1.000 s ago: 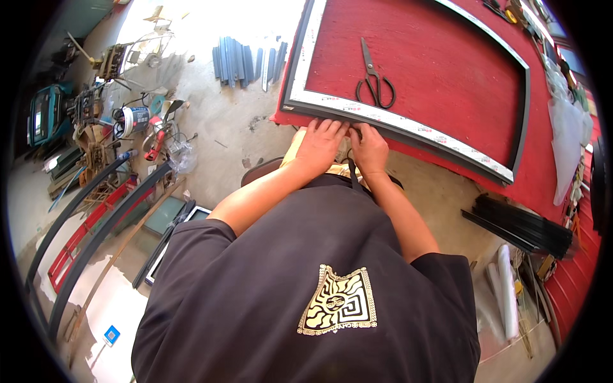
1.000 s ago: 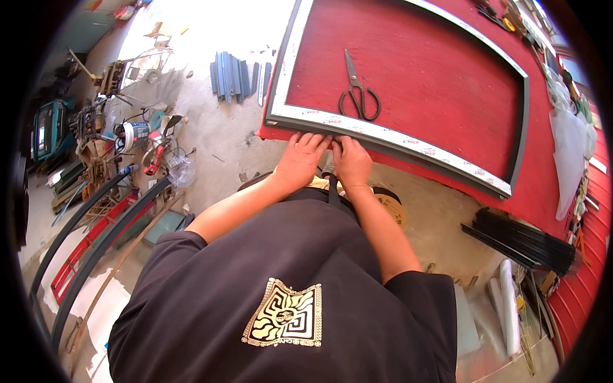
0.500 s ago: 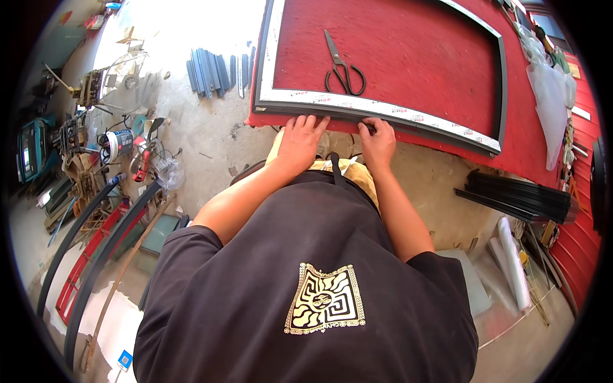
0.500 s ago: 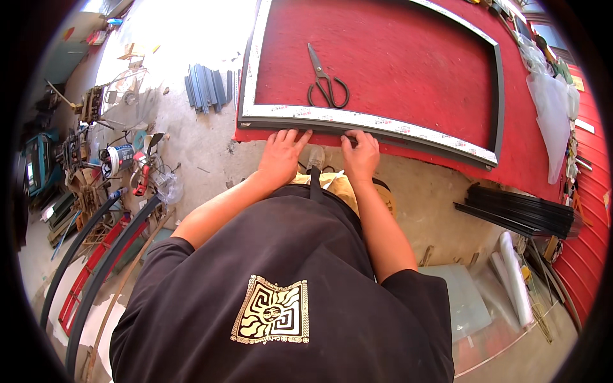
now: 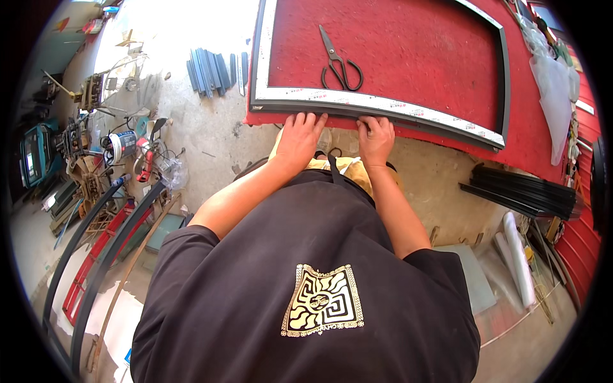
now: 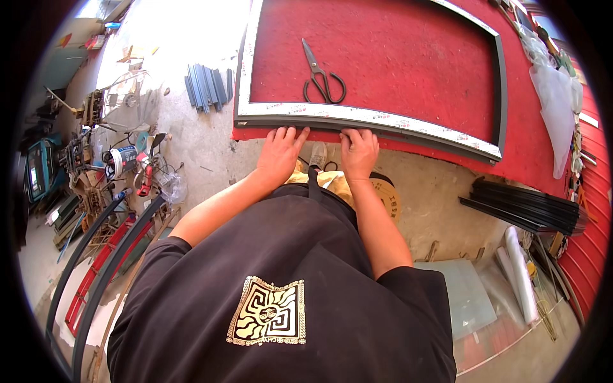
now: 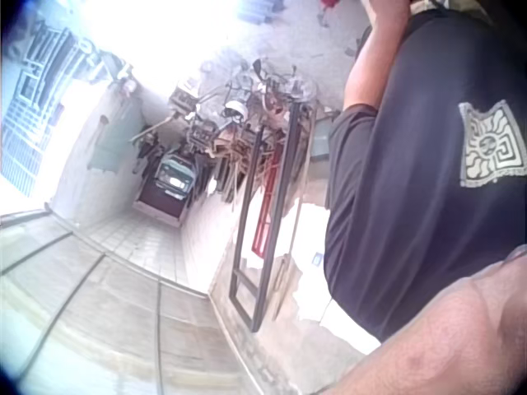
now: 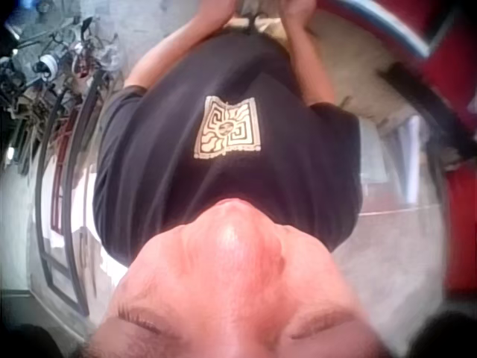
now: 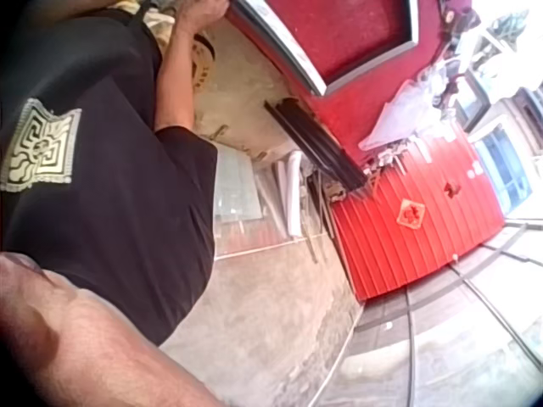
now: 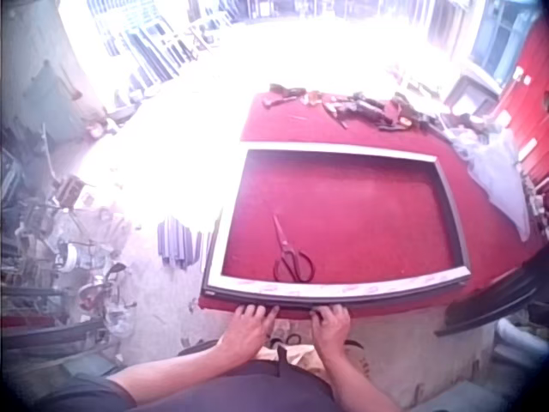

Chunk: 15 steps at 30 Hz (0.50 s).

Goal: The person presses a black rubber seal into the channel of a metal frame by hand. They use scissors to cut the seal at the corners. They press the rubber material into the grooves along all sides of the frame.

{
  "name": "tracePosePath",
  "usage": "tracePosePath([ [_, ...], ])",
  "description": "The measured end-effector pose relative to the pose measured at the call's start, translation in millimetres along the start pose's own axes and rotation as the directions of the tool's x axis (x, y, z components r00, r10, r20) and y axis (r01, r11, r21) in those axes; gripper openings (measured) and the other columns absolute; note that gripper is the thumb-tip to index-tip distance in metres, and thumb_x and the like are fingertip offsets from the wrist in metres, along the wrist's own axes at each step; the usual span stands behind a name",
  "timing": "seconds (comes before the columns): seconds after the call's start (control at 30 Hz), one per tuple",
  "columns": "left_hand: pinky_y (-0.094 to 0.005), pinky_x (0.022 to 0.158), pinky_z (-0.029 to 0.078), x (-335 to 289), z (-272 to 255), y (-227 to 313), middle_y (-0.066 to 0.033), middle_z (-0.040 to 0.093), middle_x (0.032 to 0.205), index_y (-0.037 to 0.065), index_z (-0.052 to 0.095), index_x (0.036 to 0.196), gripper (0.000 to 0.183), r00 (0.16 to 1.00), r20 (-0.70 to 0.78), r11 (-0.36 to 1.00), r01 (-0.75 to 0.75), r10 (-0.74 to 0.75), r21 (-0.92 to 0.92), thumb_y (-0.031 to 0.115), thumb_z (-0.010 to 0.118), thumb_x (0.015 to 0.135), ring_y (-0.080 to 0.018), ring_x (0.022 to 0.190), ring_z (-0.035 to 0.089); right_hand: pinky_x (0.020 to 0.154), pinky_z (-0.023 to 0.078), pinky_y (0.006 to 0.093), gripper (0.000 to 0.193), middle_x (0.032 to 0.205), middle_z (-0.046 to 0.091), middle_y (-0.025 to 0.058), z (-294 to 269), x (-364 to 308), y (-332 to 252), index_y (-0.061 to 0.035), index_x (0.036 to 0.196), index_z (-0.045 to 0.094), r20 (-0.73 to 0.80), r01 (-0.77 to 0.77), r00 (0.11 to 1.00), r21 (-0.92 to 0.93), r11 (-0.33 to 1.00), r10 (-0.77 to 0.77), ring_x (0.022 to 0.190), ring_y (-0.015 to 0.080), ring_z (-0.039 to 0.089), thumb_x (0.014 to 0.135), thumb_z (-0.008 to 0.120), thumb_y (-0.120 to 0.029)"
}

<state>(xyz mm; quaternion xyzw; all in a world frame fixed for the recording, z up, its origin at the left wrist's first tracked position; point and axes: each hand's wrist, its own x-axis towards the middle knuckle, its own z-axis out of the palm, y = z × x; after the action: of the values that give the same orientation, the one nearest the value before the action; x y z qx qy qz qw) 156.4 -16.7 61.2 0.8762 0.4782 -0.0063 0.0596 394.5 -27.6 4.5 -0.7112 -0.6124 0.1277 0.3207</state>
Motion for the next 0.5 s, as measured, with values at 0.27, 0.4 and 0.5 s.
tracePosePath([
  [0.27,-0.046,0.101,0.048,8,-4,-10,-0.0103,0.06,0.121,0.015,0.062,0.157,0.061,1.0,0.022,0.997,0.008,-0.007,-0.074,0.01,0.062,0.096,-0.0296,0.115,0.059,0.084,0.054,0.0437,0.014,0.097,0.067,0.0003,-3,4,-9,-0.0206,0.101,0.084,-0.028,0.182,0.981,-0.235,0.955,-0.193,0.094,0.0263,0.067,0.088,0.083,-0.016],
  [0.4,-0.0463,0.102,0.048,6,-4,-8,-0.0113,0.061,0.124,0.014,0.06,0.158,0.062,1.0,0.027,0.998,0.0,0.001,-0.06,0.01,0.061,0.097,-0.0299,0.115,0.059,0.079,0.056,0.041,0.02,0.097,0.067,-0.0007,8,0,0,-0.02,0.106,0.083,0.035,0.266,0.964,-0.191,0.945,-0.264,0.091,0.0236,0.068,0.086,0.081,-0.013],
  [0.5,-0.0465,0.103,0.048,4,-4,-8,-0.0125,0.061,0.127,0.014,0.058,0.161,0.063,1.0,0.007,0.998,-0.011,0.012,-0.058,0.01,0.061,0.097,-0.0304,0.115,0.059,0.076,0.057,0.0394,0.029,0.099,0.068,0.0002,6,-2,-1,-0.018,0.114,0.083,0.024,0.317,0.948,-0.196,0.928,-0.318,0.088,0.0224,0.069,0.086,0.079,-0.012],
])
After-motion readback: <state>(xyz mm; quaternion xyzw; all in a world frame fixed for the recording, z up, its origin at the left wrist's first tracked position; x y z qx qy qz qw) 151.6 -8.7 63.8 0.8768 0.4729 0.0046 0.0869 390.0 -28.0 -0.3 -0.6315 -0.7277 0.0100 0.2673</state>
